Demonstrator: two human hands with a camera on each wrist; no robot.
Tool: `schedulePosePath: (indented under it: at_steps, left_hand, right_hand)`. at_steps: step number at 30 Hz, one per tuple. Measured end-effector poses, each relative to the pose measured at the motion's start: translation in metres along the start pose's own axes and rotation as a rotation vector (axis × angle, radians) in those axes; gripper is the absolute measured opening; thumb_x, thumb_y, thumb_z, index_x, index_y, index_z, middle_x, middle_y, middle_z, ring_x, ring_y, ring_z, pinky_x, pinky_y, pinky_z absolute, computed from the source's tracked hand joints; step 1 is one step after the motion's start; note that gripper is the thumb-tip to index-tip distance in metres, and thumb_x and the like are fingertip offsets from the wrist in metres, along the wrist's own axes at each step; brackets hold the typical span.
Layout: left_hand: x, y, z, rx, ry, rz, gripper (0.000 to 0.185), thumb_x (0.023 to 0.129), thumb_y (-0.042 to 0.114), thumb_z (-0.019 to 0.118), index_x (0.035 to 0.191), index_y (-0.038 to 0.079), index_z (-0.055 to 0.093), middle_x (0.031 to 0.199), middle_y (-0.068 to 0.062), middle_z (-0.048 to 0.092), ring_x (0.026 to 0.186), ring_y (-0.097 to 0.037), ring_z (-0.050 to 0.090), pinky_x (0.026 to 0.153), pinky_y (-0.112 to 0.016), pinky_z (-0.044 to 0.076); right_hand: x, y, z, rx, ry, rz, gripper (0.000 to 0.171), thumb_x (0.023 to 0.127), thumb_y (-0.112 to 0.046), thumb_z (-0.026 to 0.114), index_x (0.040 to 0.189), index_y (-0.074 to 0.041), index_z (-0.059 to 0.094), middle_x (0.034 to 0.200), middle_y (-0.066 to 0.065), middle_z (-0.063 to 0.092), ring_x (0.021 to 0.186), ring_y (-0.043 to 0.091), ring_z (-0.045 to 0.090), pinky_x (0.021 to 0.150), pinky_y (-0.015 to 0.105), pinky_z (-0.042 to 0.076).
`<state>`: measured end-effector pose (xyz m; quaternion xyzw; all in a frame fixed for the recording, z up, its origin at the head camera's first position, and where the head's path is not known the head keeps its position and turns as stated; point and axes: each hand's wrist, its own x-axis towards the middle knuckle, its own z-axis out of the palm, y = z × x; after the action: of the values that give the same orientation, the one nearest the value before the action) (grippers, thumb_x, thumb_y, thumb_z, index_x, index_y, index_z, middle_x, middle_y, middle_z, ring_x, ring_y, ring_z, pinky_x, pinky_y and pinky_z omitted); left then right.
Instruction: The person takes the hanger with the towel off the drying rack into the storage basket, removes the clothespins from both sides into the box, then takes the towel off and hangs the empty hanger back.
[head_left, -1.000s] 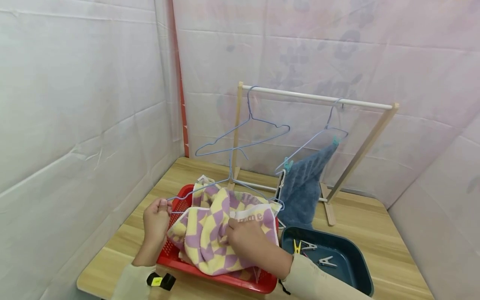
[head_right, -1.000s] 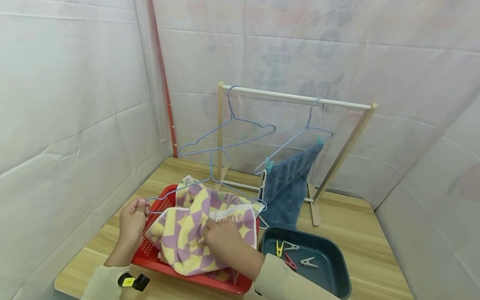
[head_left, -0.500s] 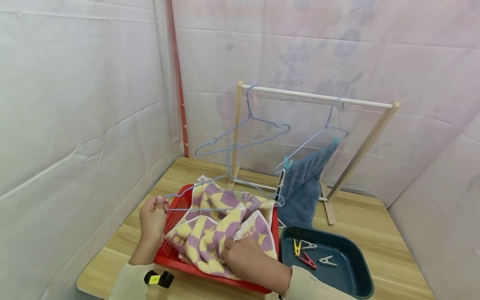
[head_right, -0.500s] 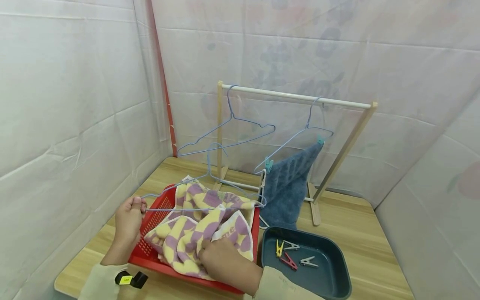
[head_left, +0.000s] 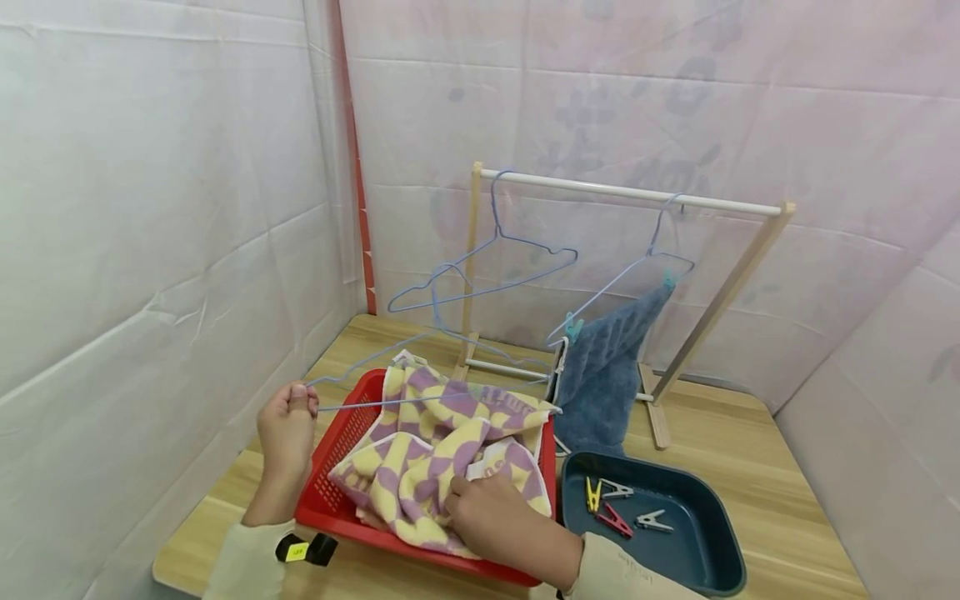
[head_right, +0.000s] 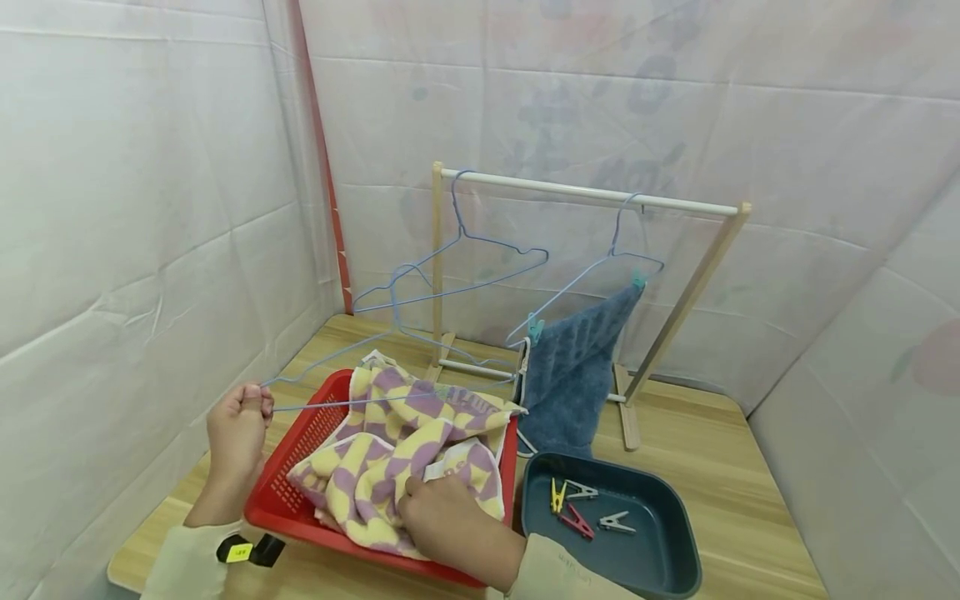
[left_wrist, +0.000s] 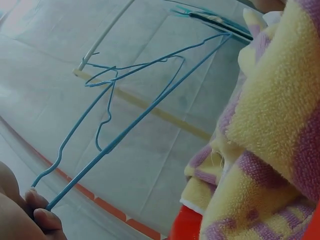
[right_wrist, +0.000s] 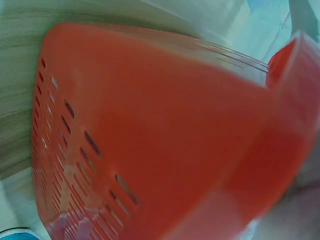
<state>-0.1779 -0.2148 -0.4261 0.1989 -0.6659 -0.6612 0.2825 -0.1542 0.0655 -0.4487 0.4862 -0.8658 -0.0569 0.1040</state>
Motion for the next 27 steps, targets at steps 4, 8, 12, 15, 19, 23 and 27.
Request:
schedulePosePath:
  at_steps: [4, 8, 12, 15, 19, 23, 27]
  left_hand:
    - [0.002, 0.003, 0.002, -0.021, 0.017, 0.022, 0.029, 0.108, 0.013, 0.044, 0.086, 0.000, 0.058, 0.074, 0.007, 0.055, 0.071, -0.006, 0.053, 0.062, -0.011, 0.045]
    - [0.004, 0.006, 0.007, -0.035, 0.030, 0.039, 0.029, 0.108, 0.012, 0.045, 0.084, 0.002, 0.059, 0.076, 0.006, 0.056, 0.072, -0.006, 0.054, 0.063, -0.012, 0.046]
    - [0.005, 0.010, 0.014, -0.053, 0.022, 0.058, 0.028, 0.107, 0.012, 0.045, 0.086, 0.001, 0.059, 0.074, 0.009, 0.056, 0.071, -0.006, 0.054, 0.063, -0.012, 0.046]
    - [0.006, 0.013, 0.019, -0.051, 0.009, 0.071, 0.026, 0.107, 0.011, 0.045, 0.088, 0.000, 0.059, 0.073, 0.012, 0.057, 0.070, -0.004, 0.054, 0.063, -0.011, 0.045]
    - [0.005, 0.016, 0.024, -0.030, -0.003, 0.088, 0.027, 0.107, 0.011, 0.045, 0.087, 0.000, 0.059, 0.071, 0.012, 0.056, 0.070, -0.004, 0.053, 0.063, -0.011, 0.045]
    - [0.006, 0.019, 0.028, -0.015, -0.015, 0.096, 0.029, 0.108, 0.013, 0.045, 0.085, 0.000, 0.057, 0.070, 0.011, 0.056, 0.071, -0.005, 0.052, 0.063, -0.012, 0.044]
    - [0.008, 0.022, 0.031, 0.005, -0.025, 0.111, 0.031, 0.108, 0.016, 0.045, 0.085, 0.000, 0.058, 0.070, 0.011, 0.055, 0.071, -0.005, 0.050, 0.061, -0.013, 0.042]
  right_hand:
    - [0.000, 0.000, 0.000, 0.020, -0.020, 0.013, 0.014, 0.093, -0.030, 0.072, 0.082, -0.023, 0.072, 0.072, -0.008, 0.054, 0.054, 0.007, 0.051, 0.044, 0.022, 0.029]
    - [0.000, 0.000, 0.000, 0.036, -0.033, 0.025, 0.015, 0.095, -0.033, 0.071, 0.084, -0.023, 0.072, 0.072, -0.008, 0.053, 0.053, 0.006, 0.049, 0.045, 0.021, 0.029]
    - [-0.001, 0.002, -0.002, 0.060, -0.020, 0.025, 0.017, 0.095, -0.038, 0.070, 0.086, -0.024, 0.073, 0.072, -0.009, 0.053, 0.055, 0.005, 0.050, 0.046, 0.019, 0.032]
    - [-0.002, 0.009, -0.009, 0.091, -0.008, 0.053, 0.015, 0.095, -0.037, 0.070, 0.090, -0.024, 0.074, 0.076, -0.009, 0.054, 0.057, 0.005, 0.050, 0.048, 0.018, 0.034]
    - [-0.006, 0.026, -0.023, 0.052, 0.090, 0.095, 0.010, 0.092, -0.033, 0.074, 0.091, -0.023, 0.072, 0.080, -0.008, 0.056, 0.055, 0.006, 0.045, 0.046, 0.019, 0.029]
    - [-0.012, 0.049, -0.039, -0.007, 0.220, 0.120, 0.014, 0.088, -0.035, 0.078, 0.093, -0.023, 0.072, 0.078, -0.008, 0.055, 0.050, 0.003, 0.039, 0.041, 0.018, 0.020]
    - [-0.019, 0.074, -0.056, -0.040, 0.337, 0.150, 0.018, 0.087, -0.033, 0.080, 0.098, -0.021, 0.074, 0.077, -0.007, 0.058, 0.048, 0.001, 0.040, 0.040, 0.016, 0.019]
